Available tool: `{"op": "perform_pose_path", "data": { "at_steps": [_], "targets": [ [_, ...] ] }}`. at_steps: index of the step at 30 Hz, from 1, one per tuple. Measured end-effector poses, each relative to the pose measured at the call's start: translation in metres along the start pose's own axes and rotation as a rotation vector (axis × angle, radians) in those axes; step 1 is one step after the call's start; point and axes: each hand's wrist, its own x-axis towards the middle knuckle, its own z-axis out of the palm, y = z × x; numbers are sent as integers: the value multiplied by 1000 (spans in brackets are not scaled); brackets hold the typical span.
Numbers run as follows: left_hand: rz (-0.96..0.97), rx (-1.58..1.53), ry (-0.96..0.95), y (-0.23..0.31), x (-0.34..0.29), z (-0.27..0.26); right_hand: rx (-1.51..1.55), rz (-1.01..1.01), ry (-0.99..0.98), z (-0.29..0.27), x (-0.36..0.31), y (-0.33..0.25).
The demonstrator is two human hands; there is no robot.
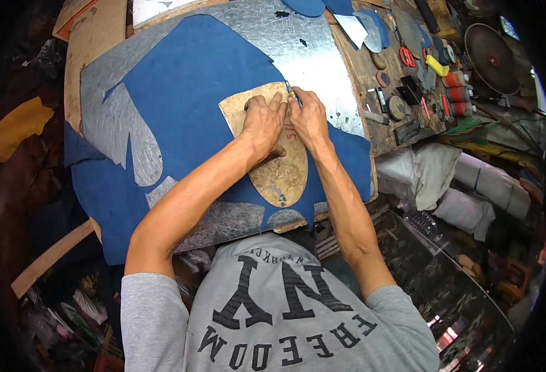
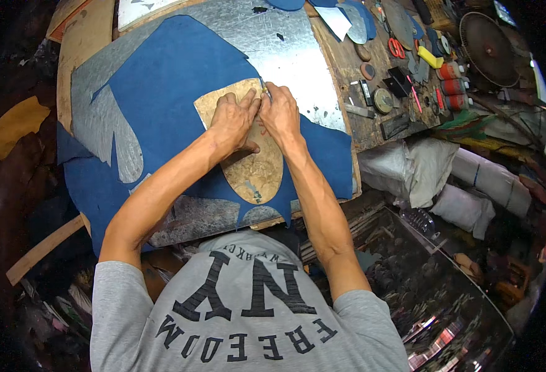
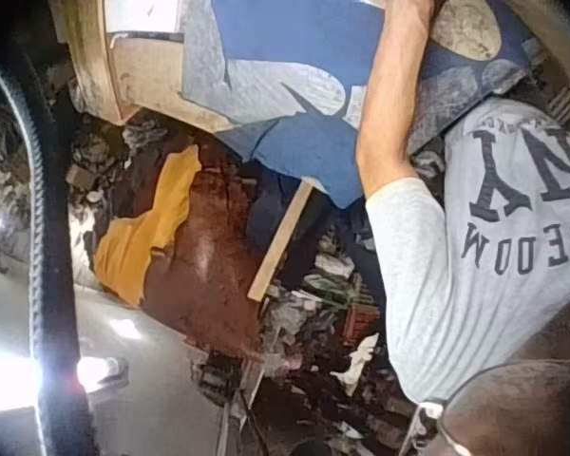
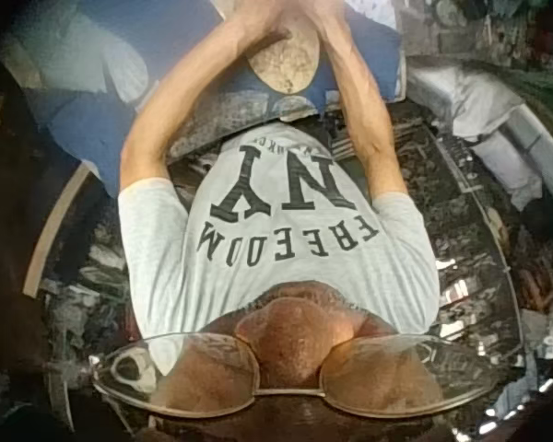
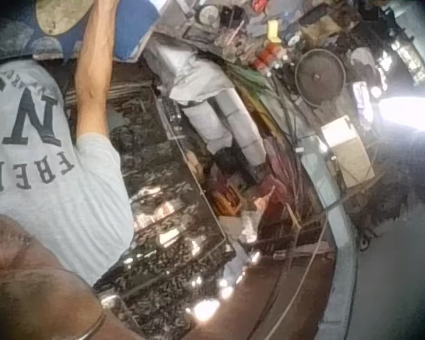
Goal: The person traces patterns onto blue leather using templates, cuts out leather pieces using a utility knife, and stacks the cut pieces together by hand.
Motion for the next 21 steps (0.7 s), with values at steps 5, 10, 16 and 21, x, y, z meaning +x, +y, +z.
{"op": "perform_pose_path", "data": {
  "at_steps": [5, 10, 16, 21],
  "targets": [
    [11, 35, -30, 1, -2, 3, -35, 34, -26, -2, 0, -6],
    [23, 36, -25, 0, 2, 2, -103, 60, -94, -5, 3, -8],
    [37, 33, -20, 0, 2, -1, -131, 76, -139, -11, -8, -11],
    [40, 3, -51, -2, 2, -5, -104, 80, -129, -26, -47, -10]
  ]
}}
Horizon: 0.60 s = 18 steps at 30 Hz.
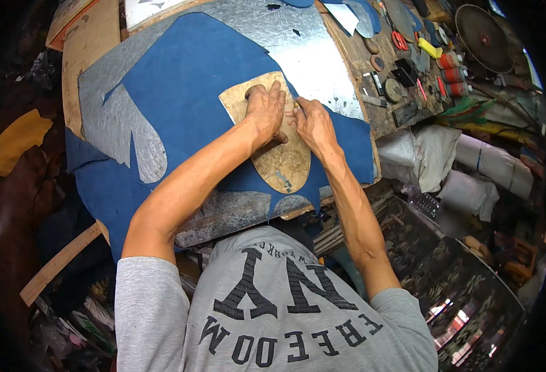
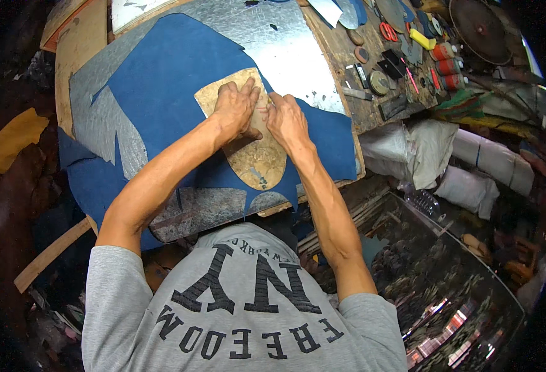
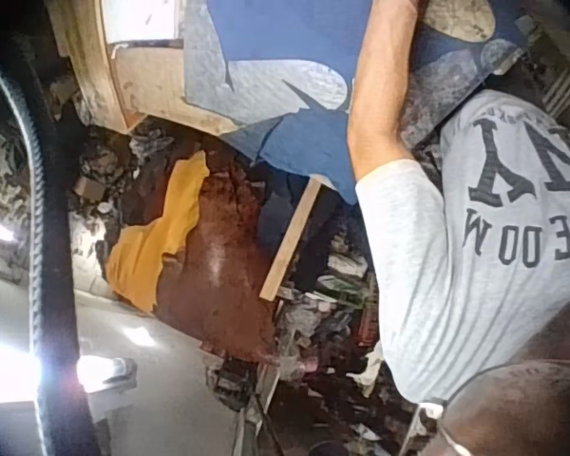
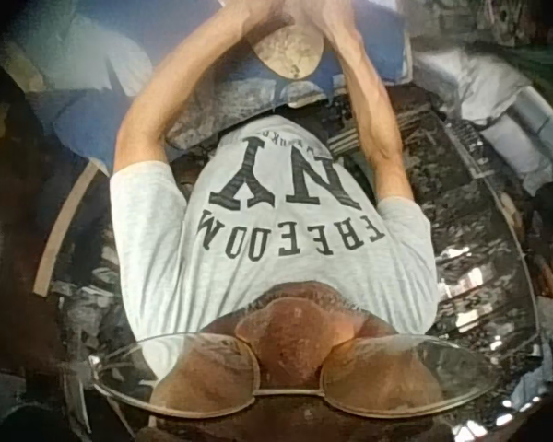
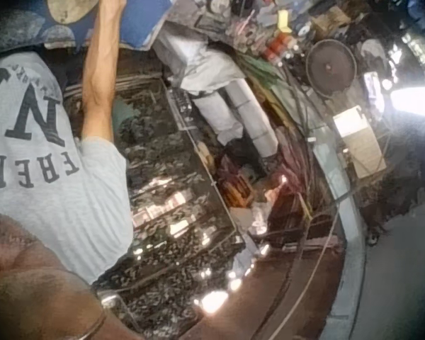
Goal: The person traces patterns onto blue leather using templates, cuts out leather pieces using a utility knife, and stacks the cut pieces together by hand.
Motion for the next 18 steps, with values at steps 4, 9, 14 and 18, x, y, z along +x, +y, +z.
{"op": "perform_pose_path", "data": {
  "at_steps": [4, 9, 14, 18],
  "targets": [
    [-12, -22, 4, 0, 3, 4, -4, 45, -21, -13, -36, 0],
    [7, -38, -12, 0, 3, 3, 39, 158, 7, -21, -86, -1],
    [24, -82, -21, 1, 7, -2, 43, 224, 86, -19, -125, -2],
    [38, -47, -16, 0, 9, 2, 57, 286, 123, -12, -147, -8]
  ]
}}
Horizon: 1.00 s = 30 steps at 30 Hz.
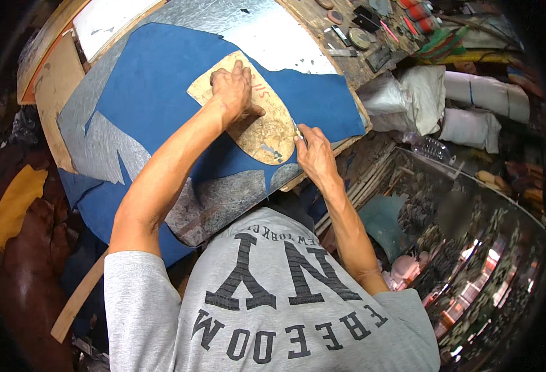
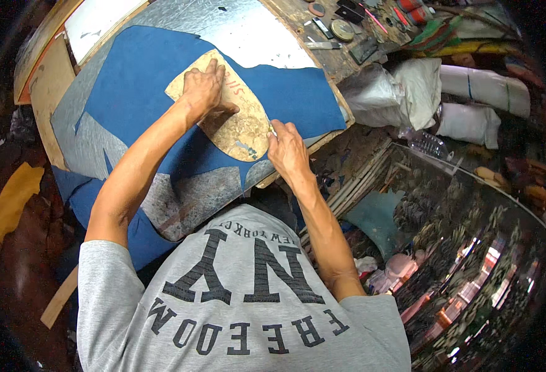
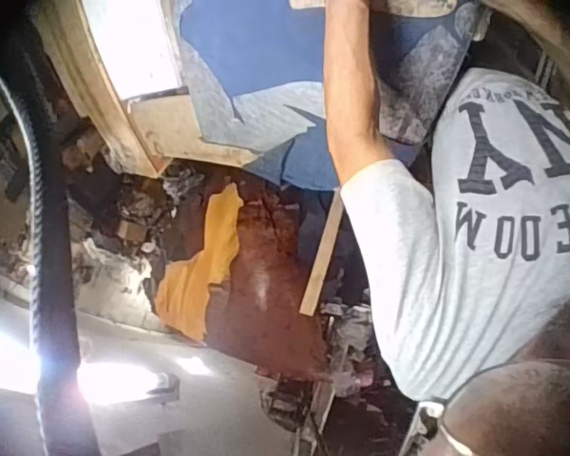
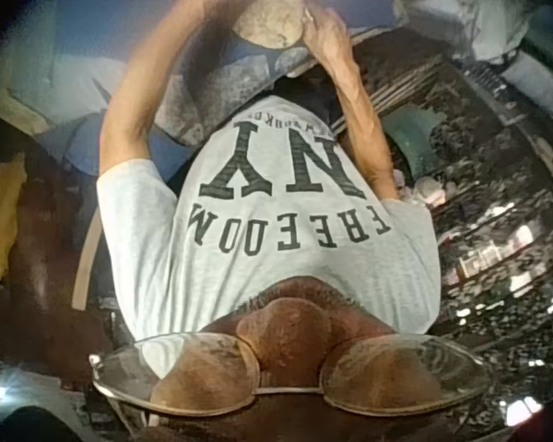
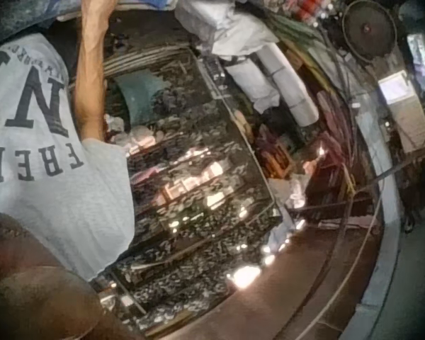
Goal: The person traces patterns onto blue leather using templates, cuts out leather pieces using a utility knife, and stacks the cut pieces together by hand.
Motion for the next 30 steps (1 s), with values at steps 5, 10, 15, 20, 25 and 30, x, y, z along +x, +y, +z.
{"op": "perform_pose_path", "data": {
  "at_steps": [5, 10, 15, 20, 25, 30],
  "targets": [
    [30, 38, 22, -4, 3, 7, -17, 74, 34, 6, -21, -7],
    [61, -25, 55, -4, 2, 5, -9, 112, 98, 15, -39, -9],
    [64, 11, 0, -6, 11, 8, 0, 150, 155, 25, -61, -12],
    [74, 11, 79, -4, 7, 8, 25, 169, 194, 24, -75, -21],
    [176, -86, 541, -15, -35, 48, 600, 593, -40, 19, -79, -21],
    [148, -1215, -102, 21, -141, 67, 1254, 663, -240, -1, -80, 17]
  ]
}}
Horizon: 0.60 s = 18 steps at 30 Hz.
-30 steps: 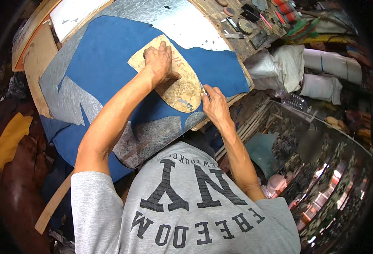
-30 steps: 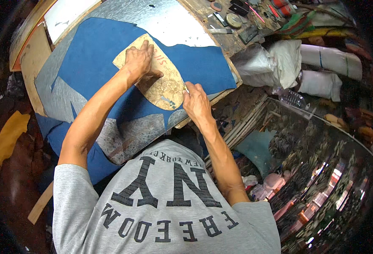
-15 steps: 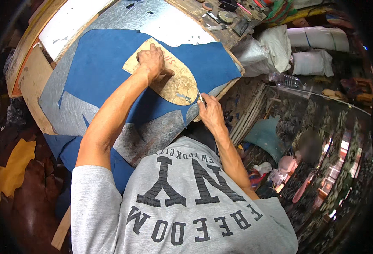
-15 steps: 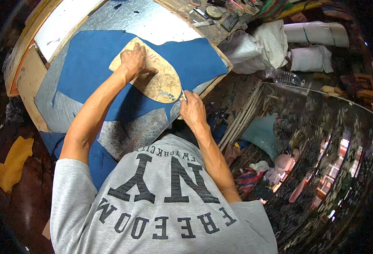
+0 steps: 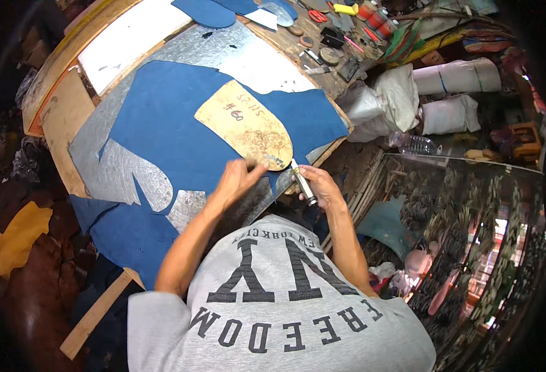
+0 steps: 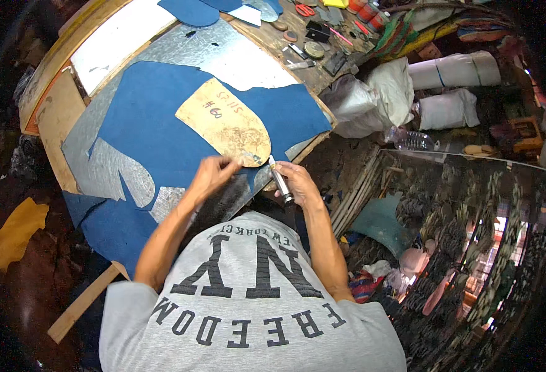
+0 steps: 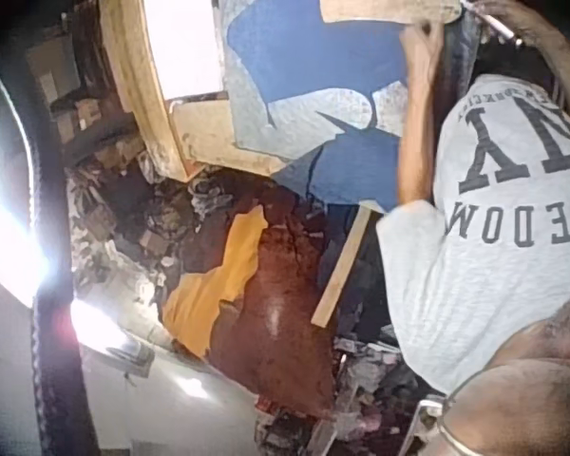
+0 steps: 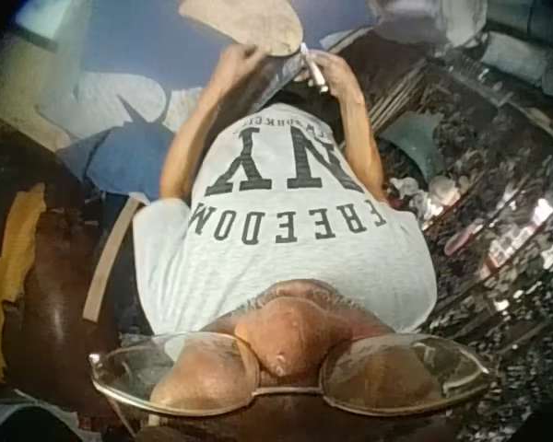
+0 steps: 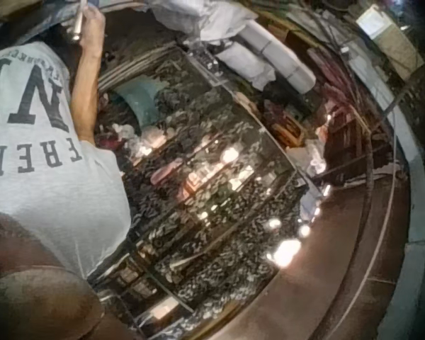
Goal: The person traces patterns onto blue leather using templates, cuts out leather pieces using a utility knife, and stacks the cut pieces together by hand.
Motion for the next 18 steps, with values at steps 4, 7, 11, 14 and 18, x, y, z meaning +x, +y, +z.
{"op": "perform_pose_path", "data": {
  "at_steps": [4, 7, 11, 14, 18],
  "targets": [
    [-314, -1059, -142, -9, -25, 32, 127, -44, -179, 8, -12, -18],
    [-119, -1529, -186, -10, -9, 35, 97, -70, -249, 30, -23, -34],
    [36, -1802, 129, -14, 16, 31, 77, -77, -257, 36, -15, -35],
    [68, -1534, 207, -16, 13, 30, 148, -199, -14, 33, 10, -22],
    [42, -1470, 154, -11, 3, 45, -69, -251, 44, 31, 32, -42]
  ]
}}
